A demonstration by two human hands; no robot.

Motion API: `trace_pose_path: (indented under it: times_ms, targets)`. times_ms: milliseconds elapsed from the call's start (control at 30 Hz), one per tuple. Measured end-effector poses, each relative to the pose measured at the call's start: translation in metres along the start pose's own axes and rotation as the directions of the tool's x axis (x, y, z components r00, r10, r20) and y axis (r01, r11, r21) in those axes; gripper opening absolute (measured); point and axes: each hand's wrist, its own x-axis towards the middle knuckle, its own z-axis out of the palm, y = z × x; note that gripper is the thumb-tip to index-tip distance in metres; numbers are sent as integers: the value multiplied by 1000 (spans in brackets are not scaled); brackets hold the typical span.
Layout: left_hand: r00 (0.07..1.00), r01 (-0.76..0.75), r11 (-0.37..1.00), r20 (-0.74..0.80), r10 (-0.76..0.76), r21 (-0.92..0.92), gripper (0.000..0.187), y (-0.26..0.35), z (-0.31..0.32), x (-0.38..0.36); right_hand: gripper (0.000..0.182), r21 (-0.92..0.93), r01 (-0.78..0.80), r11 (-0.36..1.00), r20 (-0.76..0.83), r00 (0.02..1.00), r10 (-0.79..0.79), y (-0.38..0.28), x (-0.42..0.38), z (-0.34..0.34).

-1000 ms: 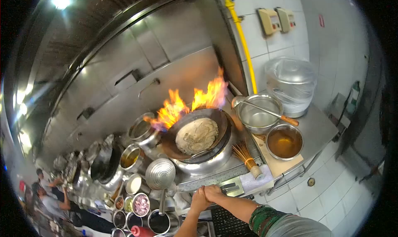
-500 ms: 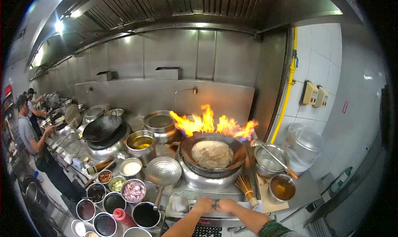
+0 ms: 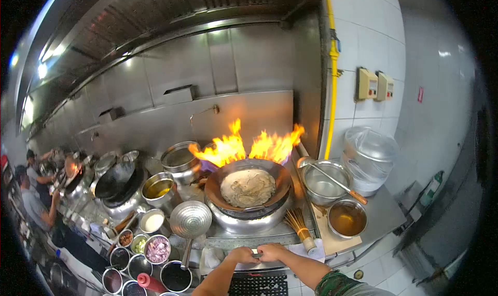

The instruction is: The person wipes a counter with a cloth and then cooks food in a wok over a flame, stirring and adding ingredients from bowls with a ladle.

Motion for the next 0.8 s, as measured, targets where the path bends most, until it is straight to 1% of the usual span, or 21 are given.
trace_pose_path:
  times_ms: [33, 133, 233, 333, 433, 467, 567, 667, 767, 800]
  targets:
    - [1000, -15, 1000, 8, 15, 4, 81, -1, -1, 0, 41, -3, 10, 1000, 0, 1000, -10, 4, 2, 3]
    - [995, -37, 999, -96, 37, 6, 80, -9, 12, 3, 42, 19, 31, 999, -4, 1000, -31, 10, 7, 11]
    - [996, 4, 1000, -90, -6, -30, 75, -8, 13, 5, 42, 45, 39, 998, -30, 999, -38, 11, 3, 9]
    - [997, 49, 996, -66, -44, 75, 67, -4, 8, 4, 40, 52, 55, 997, -91, 995, -51, 10, 5, 2]
    - [997, 60, 997, -40, -58, 54, 64, 1, 4, -1, 37, 85, 62, 994, -125, 991, -51, 10, -3, 14]
    - [990, 123, 992, -69, -120, 31, 62, 6, 4, -6, 36, 92, 62, 994, -127, 991, -50, 9, -4, 12]
    - [977, 76, 994, -203, -59, 80, 60, 0, 15, -4, 37, 96, 39, 995, -142, 990, -25, 5, -8, 2]
    - [968, 145, 987, -216, -128, 64, 58, 7, 13, -7, 36, 109, 19, 994, -112, 994, -7, 0, -8, -1]
    - [978, 180, 981, -118, -171, 75, 58, 15, 1, -11, 36, 86, 25, 996, -122, 992, -15, 7, 2, 9]
    - [976, 180, 982, -135, -170, 63, 58, 17, 3, -12, 36, 90, 27, 996, -116, 993, -17, 8, 1, 11]
